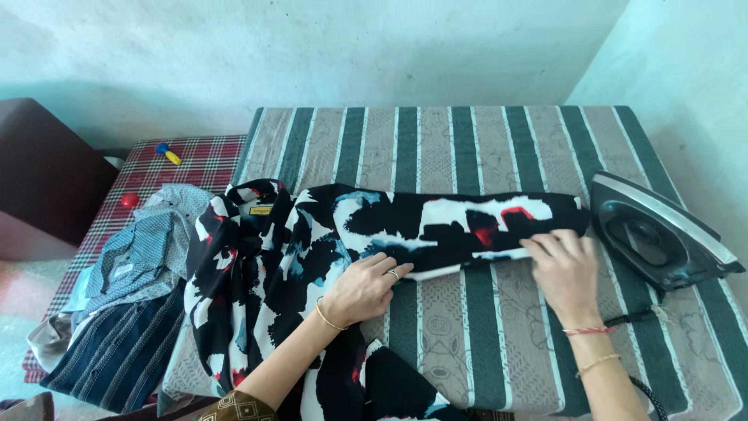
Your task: The person irons a patterned shirt laid out on a bed. They smooth the fabric with their hands, use an electric iron to press the shirt, and repeatedly adjust and reposition the garment to iron different sections.
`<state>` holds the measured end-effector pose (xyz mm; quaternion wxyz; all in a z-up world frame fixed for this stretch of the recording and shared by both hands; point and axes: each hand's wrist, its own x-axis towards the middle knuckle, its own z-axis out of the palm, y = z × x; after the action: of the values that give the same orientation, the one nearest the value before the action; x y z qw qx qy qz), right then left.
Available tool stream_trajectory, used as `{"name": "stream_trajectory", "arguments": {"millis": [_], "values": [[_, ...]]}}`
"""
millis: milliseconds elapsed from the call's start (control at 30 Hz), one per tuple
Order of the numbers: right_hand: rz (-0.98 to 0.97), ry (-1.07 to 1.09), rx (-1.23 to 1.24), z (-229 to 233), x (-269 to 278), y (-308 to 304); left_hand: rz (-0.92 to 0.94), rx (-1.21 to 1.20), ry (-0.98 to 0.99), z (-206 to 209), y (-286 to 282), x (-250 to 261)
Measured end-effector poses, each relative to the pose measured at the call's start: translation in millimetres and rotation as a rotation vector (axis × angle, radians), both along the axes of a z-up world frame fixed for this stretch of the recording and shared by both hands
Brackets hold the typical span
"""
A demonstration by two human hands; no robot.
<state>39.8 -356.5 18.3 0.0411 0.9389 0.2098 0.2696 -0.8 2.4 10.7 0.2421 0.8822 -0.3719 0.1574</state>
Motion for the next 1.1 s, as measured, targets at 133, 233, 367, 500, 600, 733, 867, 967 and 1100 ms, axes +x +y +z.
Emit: {"name": "stream_trajectory", "arguments": {"millis": [133,233,367,500,600,733,867,967,1100], "values": [[-0.208,0.089,-0.027,21.6,-13.4,3.0,0.022,-0.018,0.286,6.5,5.7,-0.3],[-0.268,0.182,-0.084,31.4,-20.5,23.9,0.061,-0.143,0.333,4.2,3.4,2.3],[0.053,0.492,0.473,13.4,-25.5,70.4,0.134,-0.086,0.164,-12.4,-9.3,12.3],[0.308,0.595,0.337,-29.8,-4.1,135.1,0.233,0.111,0.126,-22.6,-11.2,32.2],[0.182,0.387,0.084,-41.0,41.3,145.5,0.322,0.209,0.119,-23.4,0.4,53.7],[0.023,0.388,0.114,-46.9,72.0,126.3,0.514,0.202,0.119,-27.9,12.6,76.2],[-0.104,0.315,0.205,-55.9,84.2,89.0,0.658,0.166,0.106,-30.3,29.7,89.0],[-0.042,0.264,0.277,-56.3,81.5,65.4,0.759,0.233,0.107,-27.3,24.0,90.0],[-0.075,0.077,0.627,-30.6,33.2,35.0,0.673,0.167,-0.023,-12.5,-27.6,83.2]]}}
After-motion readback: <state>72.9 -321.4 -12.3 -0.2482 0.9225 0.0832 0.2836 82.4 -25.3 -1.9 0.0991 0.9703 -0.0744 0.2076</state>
